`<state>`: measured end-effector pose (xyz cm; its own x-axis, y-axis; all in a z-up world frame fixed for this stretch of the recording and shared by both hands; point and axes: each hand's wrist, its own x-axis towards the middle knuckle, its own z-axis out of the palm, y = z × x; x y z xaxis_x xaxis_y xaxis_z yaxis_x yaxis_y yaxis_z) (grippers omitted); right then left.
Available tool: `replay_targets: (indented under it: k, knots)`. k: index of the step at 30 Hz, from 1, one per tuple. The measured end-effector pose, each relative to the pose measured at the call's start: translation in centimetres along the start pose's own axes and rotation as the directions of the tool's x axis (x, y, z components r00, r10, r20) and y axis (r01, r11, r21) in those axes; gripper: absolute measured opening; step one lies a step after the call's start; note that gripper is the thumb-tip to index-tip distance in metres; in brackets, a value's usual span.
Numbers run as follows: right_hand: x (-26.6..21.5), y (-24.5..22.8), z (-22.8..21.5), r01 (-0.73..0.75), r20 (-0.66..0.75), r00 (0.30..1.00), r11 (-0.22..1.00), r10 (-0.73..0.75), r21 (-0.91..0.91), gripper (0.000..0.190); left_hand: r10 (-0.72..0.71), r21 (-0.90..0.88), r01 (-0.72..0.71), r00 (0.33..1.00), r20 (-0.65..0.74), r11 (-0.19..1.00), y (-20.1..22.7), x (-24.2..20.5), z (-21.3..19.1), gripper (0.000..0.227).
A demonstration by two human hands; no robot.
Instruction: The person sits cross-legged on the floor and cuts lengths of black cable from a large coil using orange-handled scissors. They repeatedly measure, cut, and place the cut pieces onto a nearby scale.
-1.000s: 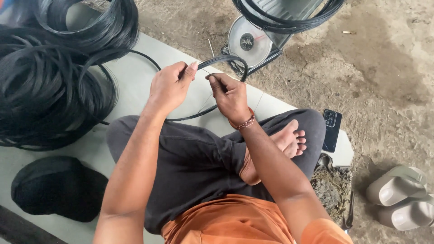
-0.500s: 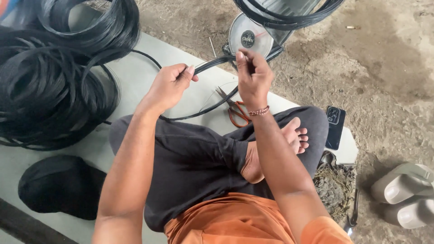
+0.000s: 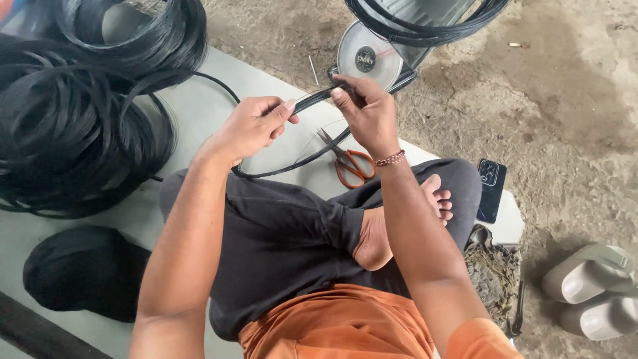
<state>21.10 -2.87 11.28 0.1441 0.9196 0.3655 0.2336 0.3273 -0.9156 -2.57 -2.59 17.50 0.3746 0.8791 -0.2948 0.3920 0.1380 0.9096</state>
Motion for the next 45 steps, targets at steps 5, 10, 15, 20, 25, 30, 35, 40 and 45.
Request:
replay_targets:
  k: [5,10,15,20,25,30,35,40,45]
  knots:
    - [-0.3,0.0,1.2,0.009,-0.074,0.997,0.999,-0.012,-0.050,0.021,0.013,0.002,-0.014,0.999,0.052,1.000,0.4,0.1,0.4,0.036]
    - [0.0,0.3,1.1,0.026,-0.077,0.997,0.997,-0.031,-0.067,0.020,-0.036,0.117,0.026,0.996,0.087,0.993,2.0,0.1,0.0,0.038]
    - [0.7,1.4,0.2,0.109,-0.051,0.991,0.975,-0.121,-0.192,0.011,-0.003,0.237,-0.016,0.997,0.078,0.971,2.2,0.5,-0.2,0.037]
    - [1.7,2.6,-0.1,0.246,-0.058,0.961,0.931,-0.270,-0.269,0.003,-0.193,0.246,0.170,0.978,0.073,0.954,4.4,-0.1,0.4,0.041]
    - [2.2,2.7,-0.4,0.247,-0.091,0.954,0.920,-0.287,-0.305,0.009,-0.170,0.113,0.159,0.981,0.097,0.981,4.1,0.3,0.5,0.044]
    - [2.3,3.2,-0.5,0.188,-0.138,0.964,0.952,-0.225,-0.240,0.009,-0.193,-0.037,0.202,0.965,0.177,0.979,4.4,0.1,0.2,0.040]
    - [3.0,3.7,-0.7,0.125,-0.182,0.971,0.979,-0.154,-0.162,0.017,-0.174,-0.065,0.186,0.972,0.160,0.980,3.9,0.1,0.3,0.039]
    - [2.5,2.2,-0.4,0.040,-0.205,0.974,0.969,-0.092,-0.246,0.015,-0.150,-0.084,0.163,0.979,0.136,0.983,3.2,0.4,0.7,0.038]
    - [0.3,-2.1,0.9,-0.005,-0.279,0.957,0.957,-0.080,-0.290,0.040,-0.007,-0.001,0.007,1.000,0.002,1.000,1.9,0.9,1.8,0.037]
